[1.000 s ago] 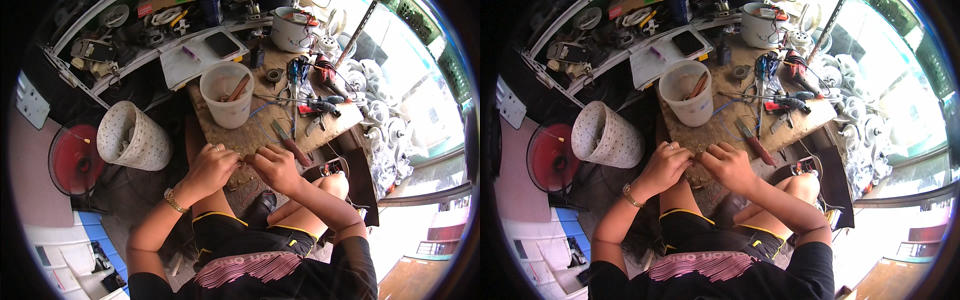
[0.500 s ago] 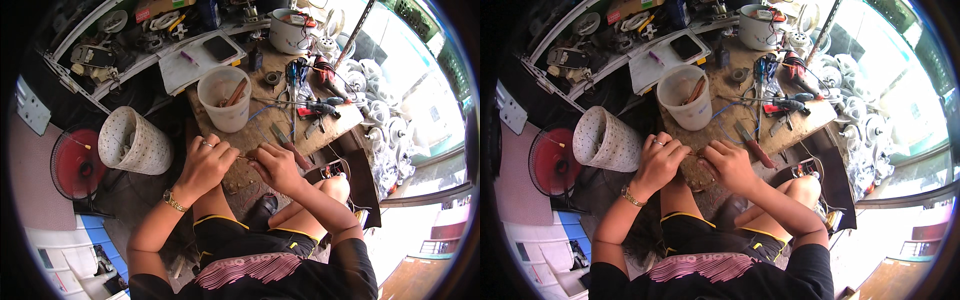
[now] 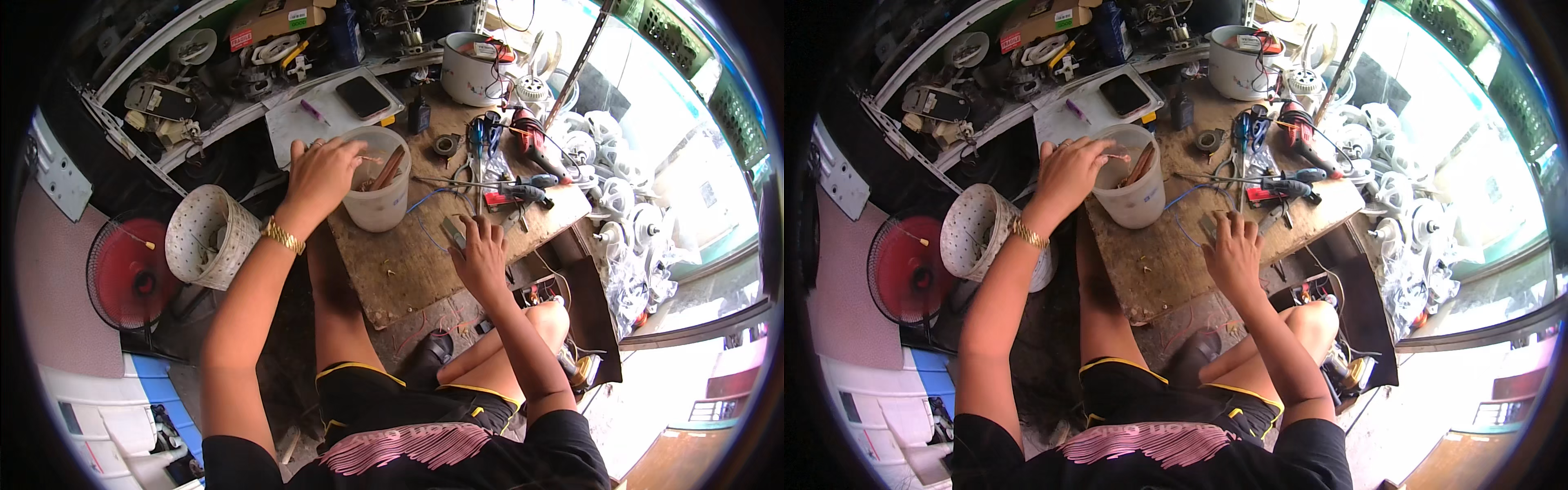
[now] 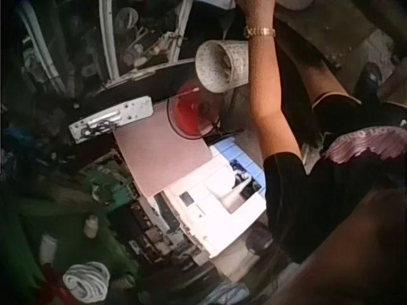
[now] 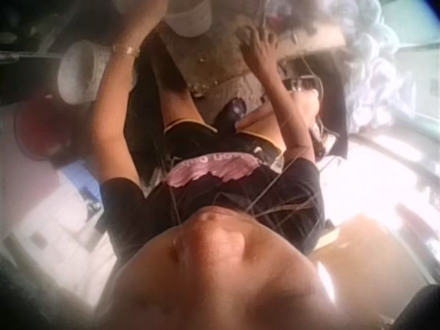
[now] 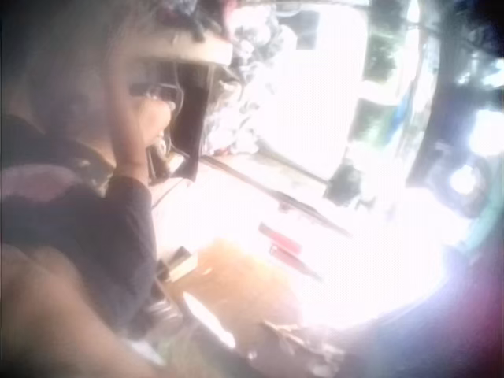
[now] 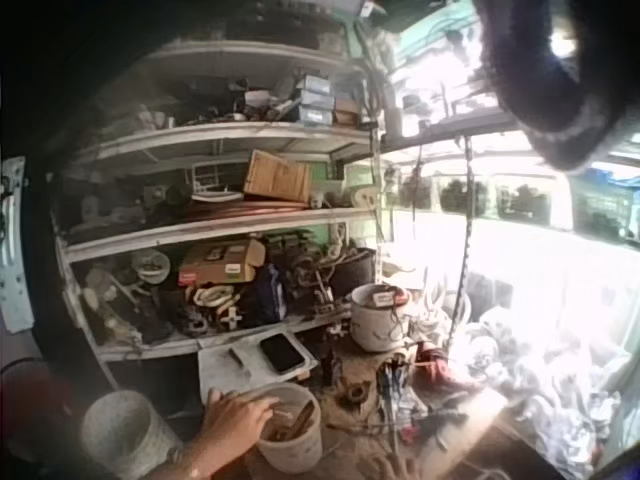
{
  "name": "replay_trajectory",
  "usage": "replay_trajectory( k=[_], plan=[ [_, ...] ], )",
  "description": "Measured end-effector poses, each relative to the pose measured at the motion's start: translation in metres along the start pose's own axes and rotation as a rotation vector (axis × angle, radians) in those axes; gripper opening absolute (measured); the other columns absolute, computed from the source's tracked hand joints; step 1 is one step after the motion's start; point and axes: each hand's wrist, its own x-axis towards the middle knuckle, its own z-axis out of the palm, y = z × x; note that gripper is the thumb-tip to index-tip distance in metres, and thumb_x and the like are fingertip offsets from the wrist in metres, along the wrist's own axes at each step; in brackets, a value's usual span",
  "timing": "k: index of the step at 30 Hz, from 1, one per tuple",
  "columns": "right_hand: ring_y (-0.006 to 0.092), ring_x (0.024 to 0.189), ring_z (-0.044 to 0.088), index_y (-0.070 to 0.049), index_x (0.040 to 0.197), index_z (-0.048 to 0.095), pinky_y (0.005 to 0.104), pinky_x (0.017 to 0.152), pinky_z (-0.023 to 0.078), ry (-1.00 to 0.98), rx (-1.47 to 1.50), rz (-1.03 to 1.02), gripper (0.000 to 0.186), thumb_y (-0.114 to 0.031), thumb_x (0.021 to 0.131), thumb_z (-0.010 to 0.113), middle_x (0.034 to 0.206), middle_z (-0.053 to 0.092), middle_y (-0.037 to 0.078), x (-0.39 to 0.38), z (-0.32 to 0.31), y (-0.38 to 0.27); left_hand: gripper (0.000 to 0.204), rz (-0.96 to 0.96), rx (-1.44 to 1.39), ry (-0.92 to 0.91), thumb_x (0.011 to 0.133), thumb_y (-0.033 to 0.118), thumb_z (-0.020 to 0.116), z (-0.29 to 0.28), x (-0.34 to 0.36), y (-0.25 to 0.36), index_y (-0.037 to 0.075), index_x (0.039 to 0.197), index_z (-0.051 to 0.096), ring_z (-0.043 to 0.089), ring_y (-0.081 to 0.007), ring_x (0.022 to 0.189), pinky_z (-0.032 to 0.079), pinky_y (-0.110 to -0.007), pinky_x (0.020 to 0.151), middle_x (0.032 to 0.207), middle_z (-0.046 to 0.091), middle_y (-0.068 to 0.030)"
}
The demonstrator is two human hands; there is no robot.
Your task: The person connects wires to a white component and secures them with electrical tape, then uses a utility knife to strip insulation from a cable and moves a bin containing parts.
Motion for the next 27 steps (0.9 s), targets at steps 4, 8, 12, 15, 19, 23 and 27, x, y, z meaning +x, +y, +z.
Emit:
replay_trajectory(
  k=[4, 8, 12, 15, 19, 23, 27],
  plan=[
    [0.033, 0.107, 0.047, -0.008, 0.134, 0.043, 0.0452, 0.085, 0.041, -0.257, -0.148, 0.179, 0.07, -0.022, 0.072, 0.073, 0.121, 0.051, 0.011, -0.022, 0.026, 0.024, 0.034, -0.067, -0.229, 0.076, 0.091, 0.024, 0.054, -0.005, 0.01, -0.003, 0.016, 0.124, 0.059, 0.059, -0.0261, 0.095, 0.035, -0.039, 0.083, 0.105, 0.062, -0.0064],
    [0.0339, 0.101, 0.05, -0.005, 0.127, 0.047, 0.0437, 0.078, 0.047, -0.262, -0.126, 0.192, 0.062, -0.019, 0.072, 0.07, 0.112, 0.051, 0.013, -0.03, 0.048, 0.047, 0.017, -0.016, -0.337, 0.513, 0.087, 0.01, 0.056, -0.012, -0.006, 0.02, 0.007, 0.102, 0.065, 0.06, -0.0261, 0.084, 0.043, -0.035, 0.072, 0.093, 0.062, -0.0091],
    [0.0353, 0.1, 0.051, -0.004, 0.118, 0.051, 0.0443, 0.076, 0.049, -0.141, -0.016, 0.272, 0.052, -0.018, 0.071, 0.069, 0.108, 0.048, 0.014, -0.021, 0.044, 0.039, 0.013, -0.275, -0.937, 0.186, 0.086, 0.01, 0.059, 0.031, -0.07, 0.081, 0.003, 0.097, 0.061, 0.058, -0.0164, 0.069, 0.047, -0.03, 0.064, 0.08, 0.06, -0.0074],
    [0.0347, 0.096, 0.056, -0.005, 0.109, 0.056, 0.0446, 0.074, 0.049, -0.102, 0.062, 0.264, 0.041, -0.021, 0.073, 0.069, 0.103, 0.055, 0.016, -0.011, 0.039, 0.018, 0.024, -0.647, -1.543, -0.053, 0.092, 0.015, 0.057, 0.103, -0.118, 0.106, 0.005, 0.114, 0.056, 0.055, -0.0073, 0.073, 0.046, -0.022, 0.065, 0.089, 0.059, 0.0012],
    [0.0364, 0.075, 0.064, -0.004, 0.083, 0.064, 0.0461, 0.068, 0.05, -0.309, 0.104, 0.34, 0.032, -0.035, 0.075, 0.07, 0.077, 0.066, 0.018, -0.007, 0.044, 0.005, 0.032, -0.881, -1.77, -0.238, 0.096, 0.026, 0.054, 0.129, -0.138, 0.133, 0.009, 0.124, 0.054, 0.059, -0.0064, 0.085, 0.045, -0.021, 0.067, 0.103, 0.064, -0.0007],
    [0.0207, 0.062, 0.06, -0.001, 0.09, 0.068, 0.0331, 0.062, 0.046, -0.451, 0.371, 0.414, 0.025, -0.024, 0.081, 0.07, 0.073, 0.065, 0.013, -0.03, 0.032, -0.011, 0.035, -0.812, -1.914, -0.193, 0.096, 0.032, 0.054, 0.129, -0.139, 0.14, 0.009, 0.122, 0.057, 0.056, -0.0066, 0.095, 0.044, -0.024, 0.073, 0.108, 0.063, 0.0011],
    [0.009, 0.065, 0.052, 0.003, 0.093, 0.063, 0.0283, 0.058, 0.043, -0.023, 0.871, 0.406, 0.013, -0.008, 0.088, 0.062, 0.072, 0.058, -0.001, -0.055, 0.034, -0.02, 0.042, -0.864, -1.899, -0.181, 0.095, 0.033, 0.056, 0.129, -0.133, 0.146, 0.009, 0.129, 0.051, 0.056, -0.0081, 0.094, 0.044, -0.024, 0.072, 0.111, 0.06, 0.0003]
  ],
)
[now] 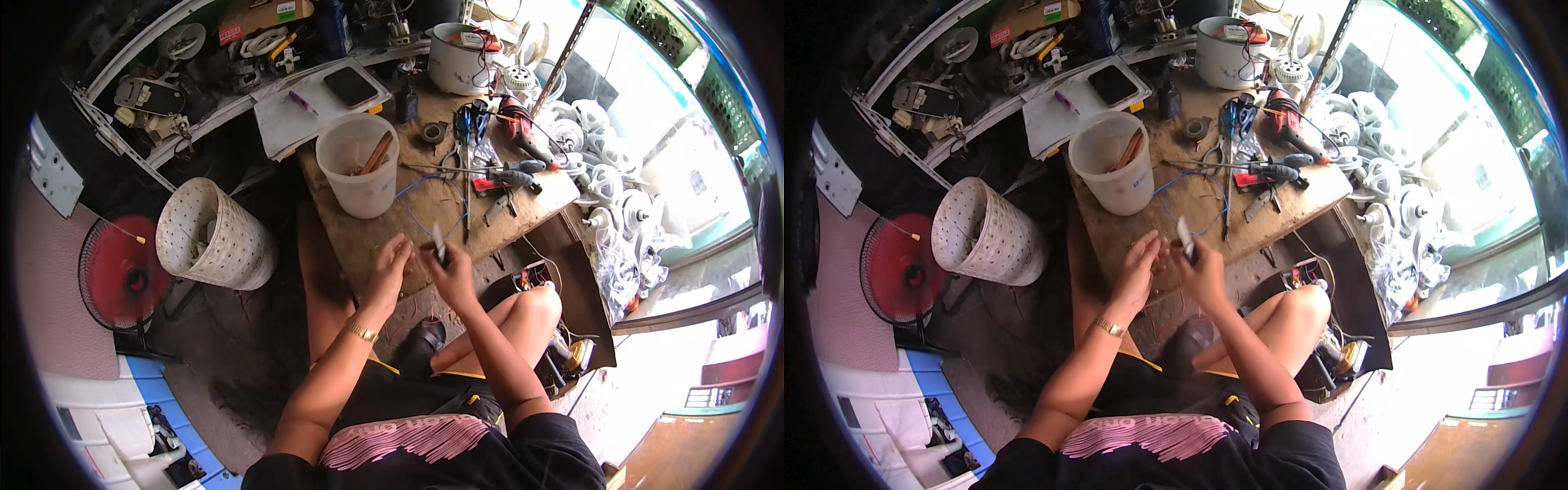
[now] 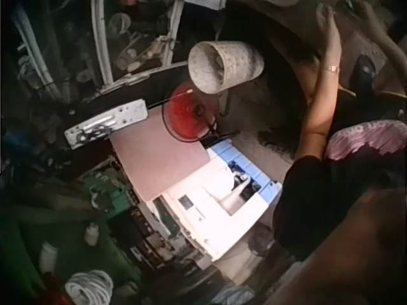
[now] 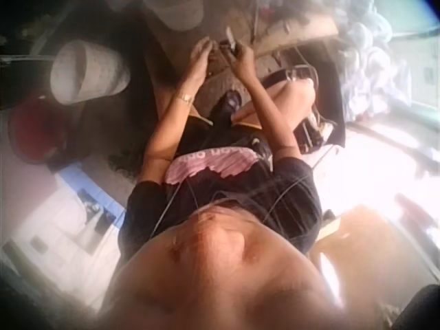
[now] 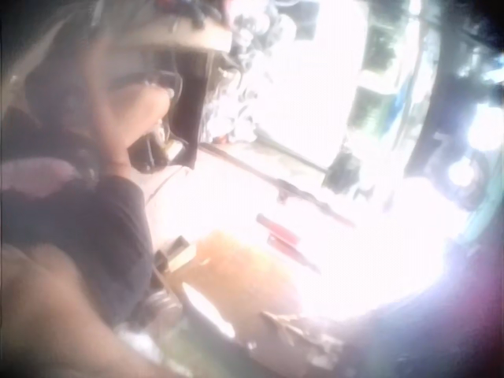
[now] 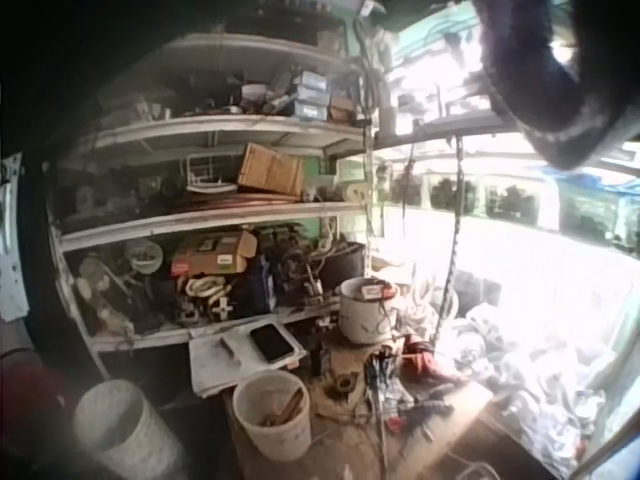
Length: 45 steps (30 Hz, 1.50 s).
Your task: The person connects wires to a white component and secures them with electrical tape, then uses a utility knife to strip insulation from a cable and moves a bin containing parts.
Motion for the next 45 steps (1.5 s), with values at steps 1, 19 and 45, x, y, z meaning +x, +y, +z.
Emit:
replay_trajectory(
  k=[1, 19, 45],
  plan=[
    [0.0067, 0.061, 0.047, 0.002, 0.098, 0.062, 0.0247, 0.054, 0.039, 0.018, 0.079, 0.096, 0.015, -0.01, 0.089, 0.061, 0.069, 0.054, -0.001, 0.006, -0.005, 0.0, 0.041, -0.067, -0.033, 0.068, 0.094, 0.032, 0.057, 0.007, 0.005, 0.001, 0.01, 0.128, 0.051, 0.055, -0.0091, 0.096, 0.043, -0.025, 0.074, 0.112, 0.06, 0.0007],
    [0.0035, 0.053, 0.045, 0.0, 0.096, 0.066, 0.0185, 0.04, 0.038, -0.199, 0.48, 0.274, 0.019, -0.017, 0.088, 0.066, 0.071, 0.061, 0.001, -0.033, -0.017, -0.099, 0.005, 0.445, 0.538, -0.021, 0.091, 0.003, 0.055, 0.013, -0.11, 0.063, 0.0, 0.088, 0.056, 0.042, -0.0057, 0.059, 0.035, -0.023, 0.052, 0.063, 0.047, -0.0017],
    [0.0099, 0.07, 0.056, -0.002, 0.109, 0.053, 0.0219, 0.059, 0.044, -0.395, 0.569, 0.627, 0.026, -0.025, 0.097, 0.051, 0.083, 0.058, 0.004, -0.062, -0.038, -0.053, 0.008, 0.202, 0.193, -0.015, 0.098, 0.011, 0.049, -0.031, -0.133, 0.043, 0.006, 0.092, 0.047, 0.039, -0.0022, 0.054, 0.031, -0.018, 0.047, 0.066, 0.045, 0.0034]
  ],
)
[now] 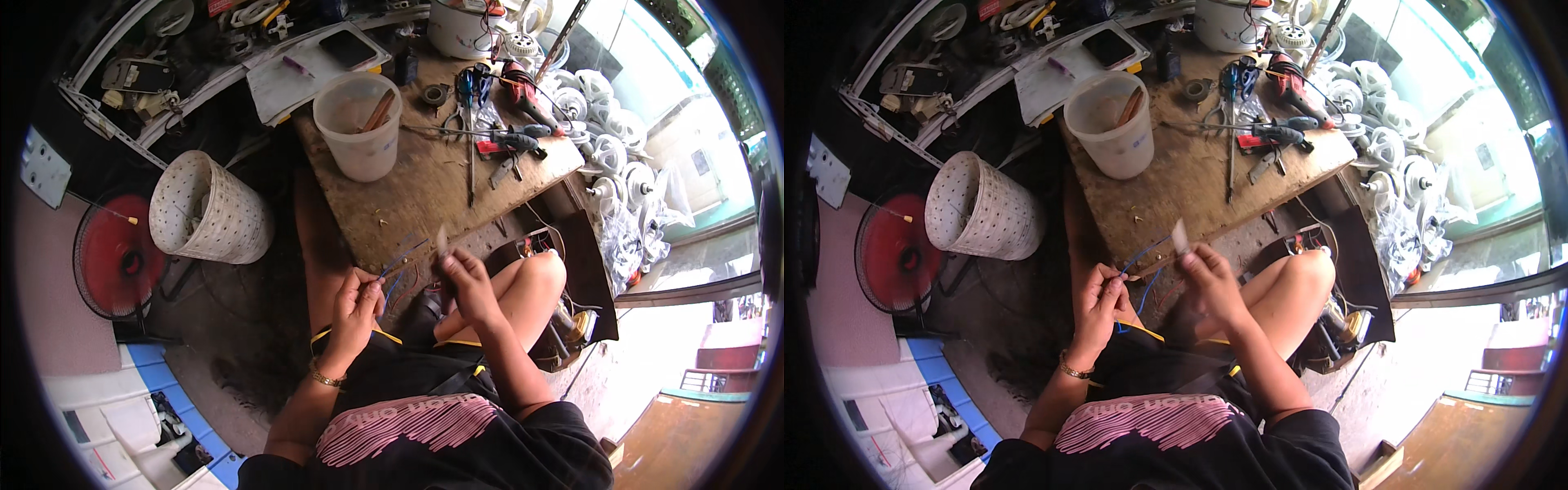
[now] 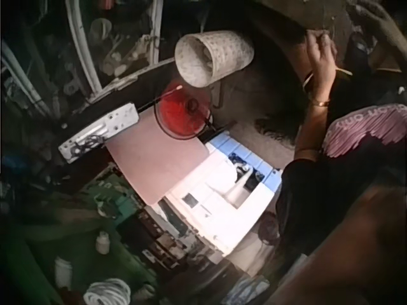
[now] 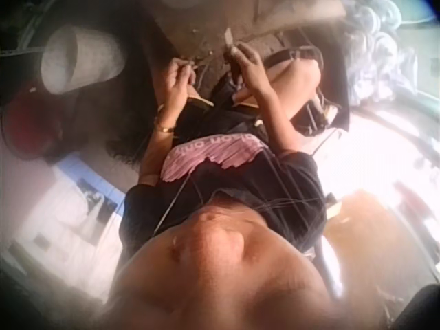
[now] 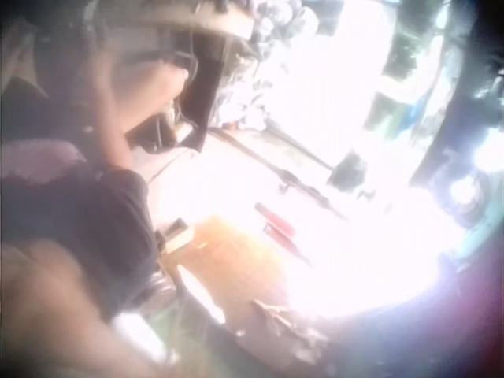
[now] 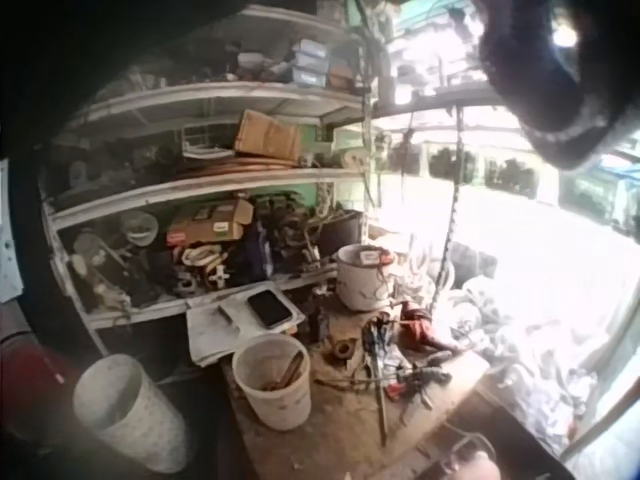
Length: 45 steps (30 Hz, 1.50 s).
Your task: The person connects wires to a white component and secures them with electrical tape, then uses a utility knife to strip insulation from a cable and moves a bin containing parts.
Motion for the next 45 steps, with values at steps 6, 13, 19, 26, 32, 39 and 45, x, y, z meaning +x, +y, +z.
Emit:
replay_trajectory(
  k=[6, 13, 19, 26, 32, 39, 45],
  plan=[
    [0.0074, 0.067, 0.053, -0.003, 0.11, 0.046, 0.02, 0.056, 0.041, -0.14, -0.023, -0.203, 0.025, -0.017, 0.094, 0.058, 0.083, 0.057, 0.002, -0.003, 0.049, 0.011, 0.012, -0.145, -0.201, -0.045, 0.1, 0.019, 0.048, 0.008, -0.005, 0.0, 0.01, 0.093, 0.047, 0.034, 0.0, 0.053, 0.026, -0.015, 0.045, 0.068, 0.044, 0.0053],
    [0.0079, 0.078, 0.053, -0.001, 0.116, 0.045, 0.0224, 0.066, 0.043, -0.212, -0.109, -0.229, 0.027, -0.012, 0.094, 0.056, 0.093, 0.058, 0.003, -0.003, 0.054, 0.007, 0.01, -0.055, -0.124, -0.046, 0.1, 0.014, 0.045, 0.016, -0.011, 0.01, 0.005, 0.098, 0.047, 0.049, -0.0029, 0.064, 0.04, -0.018, 0.055, 0.08, 0.055, 0.0005],
    [0.0097, 0.091, 0.054, 0.001, 0.114, 0.049, 0.0239, 0.077, 0.045, -0.226, -0.053, -0.199, 0.023, -0.005, 0.093, 0.056, 0.1, 0.059, 0.005, -0.008, 0.057, -0.001, 0.008, 0.029, -0.054, -0.063, 0.098, 0.009, 0.046, 0.013, -0.014, 0.006, 0.002, 0.095, 0.048, 0.056, -0.0089, 0.071, 0.048, -0.025, 0.068, 0.086, 0.058, -0.0041],
    [0.0088, 0.09, 0.053, 0.001, 0.11, 0.051, 0.0238, 0.077, 0.045, -0.206, -0.07, -0.185, 0.021, -0.005, 0.092, 0.058, 0.097, 0.059, 0.004, -0.009, 0.054, 0.006, 0.01, 0.072, 0.11, -0.083, 0.097, 0.009, 0.048, 0.007, -0.017, 0.009, 0.002, 0.09, 0.049, 0.057, -0.0076, 0.073, 0.047, -0.023, 0.067, 0.079, 0.06, -0.0031],
    [0.0075, 0.087, 0.053, 0.0, 0.108, 0.052, 0.0227, 0.073, 0.045, -0.186, -0.121, -0.187, 0.018, -0.004, 0.092, 0.058, 0.094, 0.059, 0.002, -0.013, 0.053, 0.004, 0.011, 0.063, 0.127, -0.097, 0.096, 0.009, 0.051, 0.004, -0.02, 0.011, 0.001, 0.088, 0.05, 0.057, -0.0059, 0.072, 0.046, -0.023, 0.065, 0.076, 0.061, -0.0027],
    [0.0078, 0.086, 0.053, -0.001, 0.107, 0.051, 0.0229, 0.073, 0.045, -0.193, -0.044, -0.183, 0.016, -0.003, 0.092, 0.057, 0.092, 0.058, 0.002, -0.016, 0.052, -0.001, 0.01, 0.049, 0.161, -0.126, 0.094, 0.008, 0.052, 0.002, -0.023, 0.014, 0.001, 0.087, 0.05, 0.05, -0.0019, 0.068, 0.04, -0.02, 0.059, 0.074, 0.059, -0.0008],
    [0.0082, 0.068, 0.057, -0.004, 0.11, 0.049, 0.0189, 0.053, 0.042, -0.202, 0.013, -0.212, 0.022, -0.015, 0.093, 0.058, 0.085, 0.059, 0.002, -0.017, 0.051, 0.001, 0.01, 0.026, 0.212, -0.127, 0.094, 0.007, 0.052, 0.0, -0.03, 0.017, 0.001, 0.085, 0.05, 0.044, 0.0001, 0.063, 0.035, -0.019, 0.053, 0.069, 0.054, 0.0022]
  ],
)
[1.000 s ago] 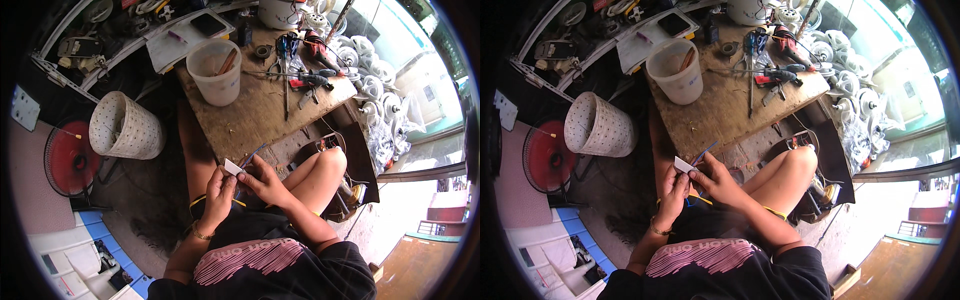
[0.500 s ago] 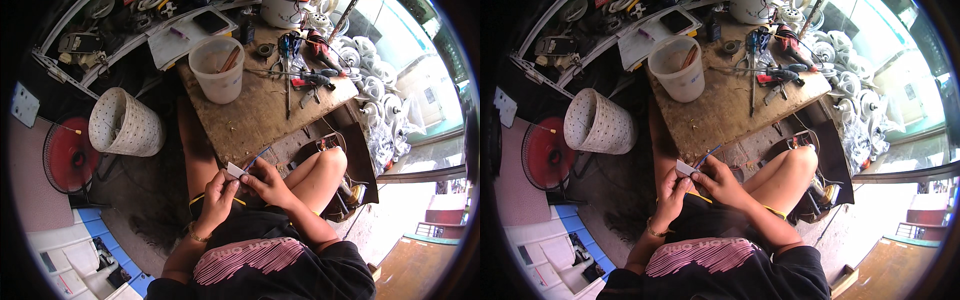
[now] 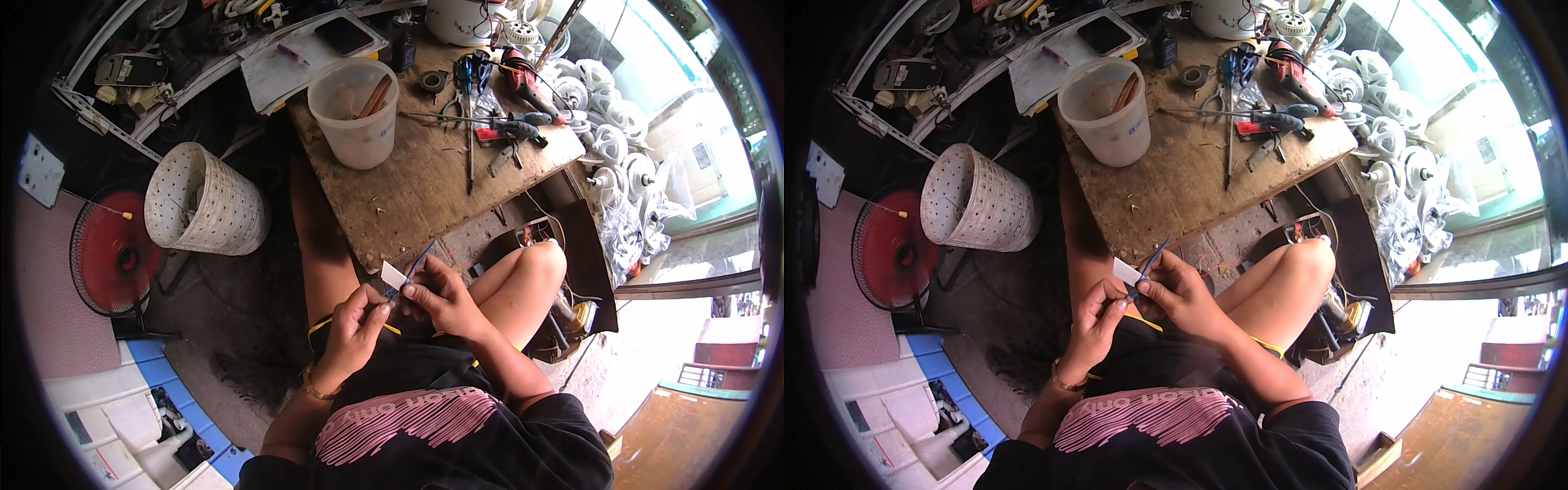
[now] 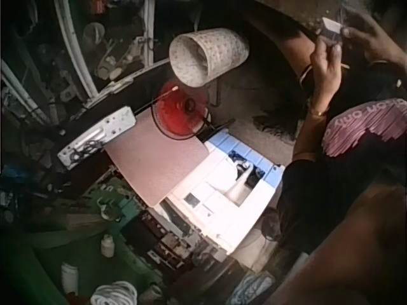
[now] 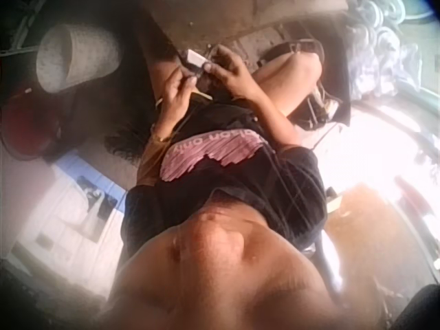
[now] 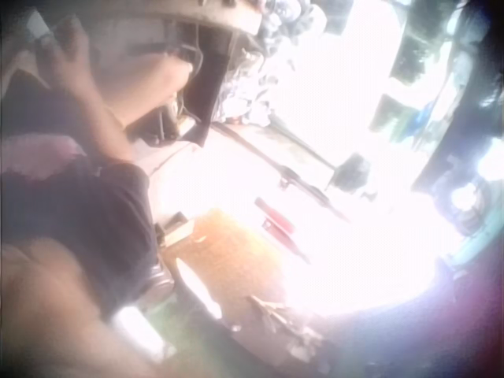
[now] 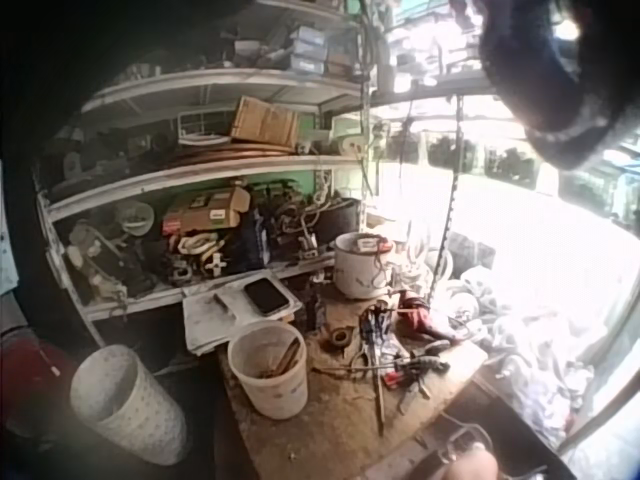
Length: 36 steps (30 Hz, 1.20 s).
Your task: The person connects wires to a white component and secures them with electrical tape, then uses a utility knife to strip insulation from a cable and moves a bin containing parts.
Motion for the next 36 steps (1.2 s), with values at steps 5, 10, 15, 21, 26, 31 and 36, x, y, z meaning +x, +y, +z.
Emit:
replay_trajectory(
  k=[5, 10, 15, 21, 26, 31, 36],
  plan=[
    [0.0084, 0.068, 0.057, -0.004, 0.11, 0.049, 0.0195, 0.053, 0.042, 0.006, 0.004, 0.052, 0.025, -0.017, 0.093, 0.06, 0.085, 0.059, 0.002, 0.0, -0.005, -0.002, 0.011, 0.002, 0.029, -0.014, 0.094, 0.008, 0.053, -0.002, 0.0, -0.001, 0.001, 0.085, 0.05, 0.04, -0.0001, 0.061, 0.032, -0.02, 0.052, 0.067, 0.05, 0.0036],
    [0.0083, 0.066, 0.056, -0.004, 0.109, 0.049, 0.0198, 0.052, 0.042, 0.003, 0.012, 0.046, 0.023, -0.017, 0.093, 0.06, 0.082, 0.059, 0.003, 0.0, -0.009, -0.003, 0.012, -0.008, -0.004, -0.004, 0.094, 0.009, 0.054, -0.003, -0.006, -0.004, 0.001, 0.086, 0.051, 0.039, -0.0003, 0.061, 0.032, -0.019, 0.052, 0.066, 0.049, 0.0035],
    [0.0081, 0.065, 0.055, -0.004, 0.107, 0.048, 0.0196, 0.052, 0.041, 0.015, 0.02, 0.035, 0.023, -0.018, 0.093, 0.06, 0.079, 0.058, 0.003, 0.0, -0.011, -0.005, 0.012, -0.034, 0.048, -0.015, 0.094, 0.009, 0.054, -0.004, -0.007, 0.007, 0.001, 0.086, 0.052, 0.038, -0.0002, 0.06, 0.031, -0.019, 0.052, 0.065, 0.048, 0.0038],
    [0.008, 0.063, 0.055, -0.004, 0.106, 0.047, 0.0194, 0.052, 0.041, 0.04, 0.033, 0.005, 0.023, -0.017, 0.093, 0.06, 0.079, 0.058, 0.003, 0.001, -0.01, -0.007, 0.013, -0.037, 0.055, -0.025, 0.093, 0.009, 0.055, -0.007, -0.011, 0.005, 0.0, 0.085, 0.052, 0.037, -0.0001, 0.058, 0.03, -0.02, 0.05, 0.062, 0.046, 0.0048],
    [0.0069, 0.064, 0.054, -0.005, 0.101, 0.047, 0.0189, 0.051, 0.039, 0.079, 0.084, 0.031, 0.014, -0.009, 0.093, 0.058, 0.079, 0.054, 0.0, 0.001, -0.013, -0.01, 0.013, -0.057, 0.056, -0.032, 0.093, 0.009, 0.055, -0.007, -0.013, 0.005, 0.0, 0.085, 0.051, 0.035, 0.0, 0.057, 0.029, -0.02, 0.05, 0.062, 0.044, 0.0052],
    [0.0066, 0.065, 0.055, -0.005, 0.101, 0.048, 0.0186, 0.05, 0.039, 0.077, 0.105, 0.023, 0.017, -0.011, 0.092, 0.06, 0.079, 0.054, 0.0, 0.002, -0.016, -0.009, 0.012, -0.063, 0.062, -0.036, 0.094, 0.008, 0.054, -0.008, -0.016, 0.012, 0.001, 0.085, 0.05, 0.035, 0.0003, 0.058, 0.028, -0.019, 0.05, 0.062, 0.043, 0.0056],
    [0.0065, 0.066, 0.055, -0.005, 0.101, 0.049, 0.0184, 0.05, 0.038, 0.073, 0.129, 0.008, 0.018, -0.014, 0.092, 0.061, 0.079, 0.055, -0.001, 0.002, -0.018, -0.009, 0.011, -0.069, 0.051, -0.037, 0.094, 0.006, 0.054, -0.008, -0.018, 0.01, 0.001, 0.085, 0.049, 0.034, 0.0004, 0.057, 0.028, -0.019, 0.05, 0.063, 0.042, 0.0059]
  ],
)
